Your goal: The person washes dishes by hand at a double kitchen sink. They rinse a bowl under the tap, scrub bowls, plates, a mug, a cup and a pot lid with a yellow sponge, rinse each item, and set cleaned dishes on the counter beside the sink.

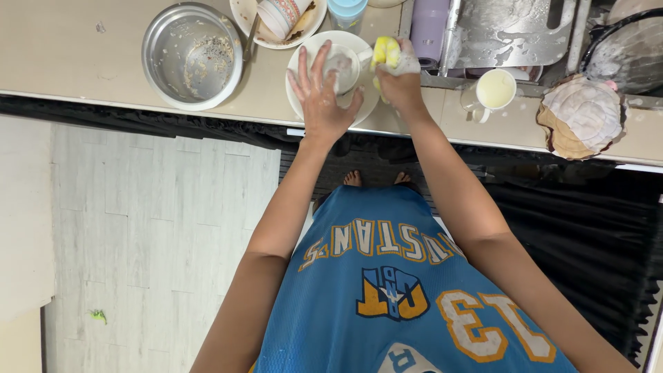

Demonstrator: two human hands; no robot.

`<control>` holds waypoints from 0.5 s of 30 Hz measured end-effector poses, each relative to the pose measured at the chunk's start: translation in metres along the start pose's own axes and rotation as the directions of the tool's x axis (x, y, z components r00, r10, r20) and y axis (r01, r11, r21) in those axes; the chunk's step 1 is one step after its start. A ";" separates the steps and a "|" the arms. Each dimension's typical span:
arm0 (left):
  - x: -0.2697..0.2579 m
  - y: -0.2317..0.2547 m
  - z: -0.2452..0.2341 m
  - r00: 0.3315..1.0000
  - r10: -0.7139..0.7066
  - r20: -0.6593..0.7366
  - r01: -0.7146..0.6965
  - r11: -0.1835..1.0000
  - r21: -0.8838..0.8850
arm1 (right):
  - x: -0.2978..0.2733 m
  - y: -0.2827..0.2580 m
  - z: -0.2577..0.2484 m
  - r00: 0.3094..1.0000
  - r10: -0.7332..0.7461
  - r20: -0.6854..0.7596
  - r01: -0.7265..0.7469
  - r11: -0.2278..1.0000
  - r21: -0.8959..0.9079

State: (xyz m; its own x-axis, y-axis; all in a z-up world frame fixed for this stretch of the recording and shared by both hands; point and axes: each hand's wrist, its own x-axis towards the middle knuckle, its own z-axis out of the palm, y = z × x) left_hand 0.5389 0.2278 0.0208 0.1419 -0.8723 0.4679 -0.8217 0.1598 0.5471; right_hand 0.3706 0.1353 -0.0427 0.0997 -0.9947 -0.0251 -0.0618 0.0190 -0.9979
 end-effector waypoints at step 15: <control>0.017 0.100 0.087 0.960 0.206 0.192 -0.083 0.860 -0.504 | 0.003 -0.046 -0.105 0.995 0.032 -0.091 -0.030 0.999 0.014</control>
State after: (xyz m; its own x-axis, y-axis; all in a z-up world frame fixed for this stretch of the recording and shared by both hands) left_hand 0.4112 0.1887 0.0232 -0.1391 -0.8930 0.4280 -0.4400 0.4429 0.7812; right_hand 0.2695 0.1213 0.0096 0.0070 -0.9987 -0.0511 -0.0510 0.0507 -0.9974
